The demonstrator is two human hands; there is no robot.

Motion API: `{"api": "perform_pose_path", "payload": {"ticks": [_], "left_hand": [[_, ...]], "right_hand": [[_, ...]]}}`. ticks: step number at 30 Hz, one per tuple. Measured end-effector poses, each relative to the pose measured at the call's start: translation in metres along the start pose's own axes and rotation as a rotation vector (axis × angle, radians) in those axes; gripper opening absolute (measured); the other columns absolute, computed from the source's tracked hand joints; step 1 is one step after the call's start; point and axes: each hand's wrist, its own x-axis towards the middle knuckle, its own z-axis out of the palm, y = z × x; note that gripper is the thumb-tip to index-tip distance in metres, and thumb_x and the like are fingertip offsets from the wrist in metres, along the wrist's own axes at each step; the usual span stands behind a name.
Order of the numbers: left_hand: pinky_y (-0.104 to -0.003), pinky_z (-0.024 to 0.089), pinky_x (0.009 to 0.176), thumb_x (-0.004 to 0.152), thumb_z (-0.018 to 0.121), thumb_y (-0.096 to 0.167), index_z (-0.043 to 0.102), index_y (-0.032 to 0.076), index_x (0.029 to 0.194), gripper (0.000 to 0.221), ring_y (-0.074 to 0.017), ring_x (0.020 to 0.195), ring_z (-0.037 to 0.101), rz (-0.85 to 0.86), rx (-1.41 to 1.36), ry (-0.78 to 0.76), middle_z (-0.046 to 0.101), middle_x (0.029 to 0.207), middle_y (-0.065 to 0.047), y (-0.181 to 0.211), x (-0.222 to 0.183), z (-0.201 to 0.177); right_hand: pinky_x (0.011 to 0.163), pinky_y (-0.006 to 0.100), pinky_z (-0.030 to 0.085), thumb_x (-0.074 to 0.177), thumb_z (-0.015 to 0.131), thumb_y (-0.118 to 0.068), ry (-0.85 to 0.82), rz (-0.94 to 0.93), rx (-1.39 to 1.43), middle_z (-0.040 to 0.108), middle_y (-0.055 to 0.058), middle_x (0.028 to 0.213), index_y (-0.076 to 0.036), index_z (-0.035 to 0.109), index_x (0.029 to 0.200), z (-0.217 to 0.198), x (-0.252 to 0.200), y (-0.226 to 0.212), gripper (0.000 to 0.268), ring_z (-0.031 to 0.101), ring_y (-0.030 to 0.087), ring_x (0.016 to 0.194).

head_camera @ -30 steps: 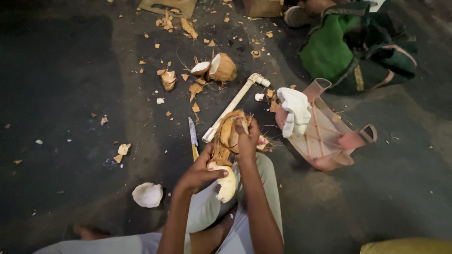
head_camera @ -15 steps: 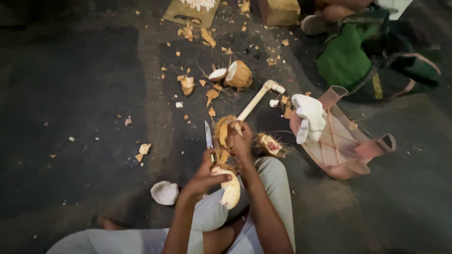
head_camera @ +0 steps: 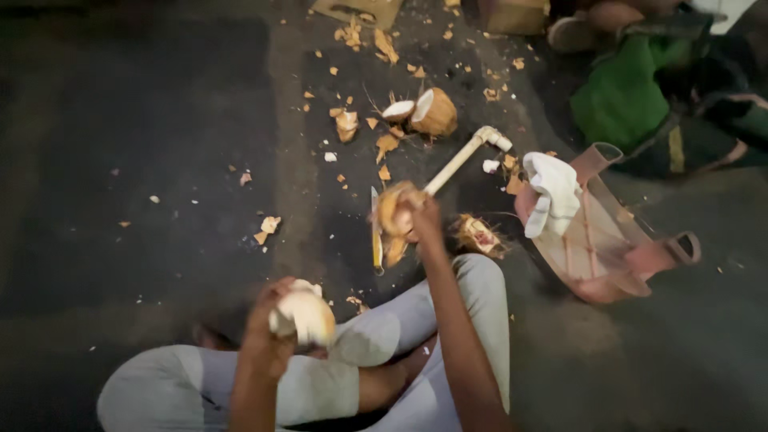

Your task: The person sits on the floor and uses a knife to peel the husk from a coconut. They rotate the coconut and scrape away the fibrous outer layer to expose the white shell underneath.

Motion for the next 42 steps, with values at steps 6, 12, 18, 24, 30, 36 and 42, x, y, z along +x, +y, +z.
{"api": "perform_pose_path", "payload": {"ticks": [6,12,18,24,30,36,42], "left_hand": [[-0.051,0.056,0.095,0.088,0.061,0.024,0.055,0.004,0.128,0.045,-0.0339,0.119,0.062,0.175,0.249,0.212,0.064,0.125,-0.014,0.037,0.074,-0.018],[-0.054,0.051,0.098,0.092,0.05,0.027,0.058,0.007,0.133,0.047,-0.0328,0.123,0.061,-0.04,-0.13,0.134,0.064,0.132,-0.012,0.026,0.099,-0.013],[-0.055,0.053,0.092,0.09,0.063,0.02,0.049,0.015,0.133,0.046,-0.0288,0.12,0.06,0.145,0.104,0.145,0.059,0.132,-0.007,-0.004,0.102,-0.015],[-0.046,0.054,0.091,0.088,0.074,0.015,0.056,0.017,0.128,0.044,-0.0274,0.114,0.062,0.229,0.028,0.155,0.064,0.125,-0.008,0.0,0.097,-0.012],[-0.044,0.054,0.079,0.089,0.06,0.029,0.064,0.013,0.12,0.036,-0.0252,0.097,0.066,0.056,-0.135,0.02,0.068,0.107,-0.007,0.005,0.097,-0.031],[-0.037,0.053,0.075,0.1,0.064,0.019,0.061,0.004,0.126,0.03,-0.0201,0.093,0.061,0.24,-0.339,-0.198,0.061,0.105,-0.005,-0.005,0.103,-0.047],[-0.039,0.059,0.08,0.085,0.07,0.011,0.051,0.018,0.125,0.045,-0.0223,0.102,0.067,0.269,-0.052,-0.065,0.064,0.116,-0.007,0.009,0.091,-0.037]], "right_hand": [[0.076,0.03,0.057,0.087,0.082,-0.011,-0.616,-0.119,-0.554,0.075,0.011,0.106,-0.001,0.067,0.124,0.021,0.009,0.063,0.041,0.069,0.018,0.091],[0.068,0.03,0.049,0.09,0.078,-0.02,-0.099,-0.142,0.248,0.057,0.008,0.118,-0.009,0.046,0.144,0.006,0.014,0.014,0.063,0.057,0.018,0.094],[0.076,0.03,0.059,0.094,0.069,-0.024,-0.035,-0.057,0.275,0.073,0.007,0.106,-0.008,0.063,0.12,-0.029,0.013,-0.004,0.031,0.073,0.017,0.086],[0.076,0.045,0.054,0.088,0.076,-0.029,-0.127,-0.18,-0.716,0.069,0.019,0.101,-0.004,0.061,0.119,0.009,-0.022,0.01,0.042,0.068,0.035,0.088],[0.076,0.053,0.055,0.069,0.081,-0.015,-0.099,-0.746,-1.145,0.063,0.032,0.11,0.0,0.057,0.124,0.048,-0.07,0.055,0.062,0.063,0.051,0.1],[0.08,0.042,0.055,0.08,0.076,-0.014,-0.356,-0.216,-0.901,0.071,0.021,0.1,-0.008,0.061,0.129,0.052,-0.059,0.056,0.052,0.069,0.032,0.089],[0.082,0.034,0.054,0.082,0.067,-0.005,-0.548,-0.86,-0.442,0.068,0.014,0.11,-0.008,0.065,0.134,0.057,-0.145,-0.023,0.052,0.067,0.021,0.091]]}}
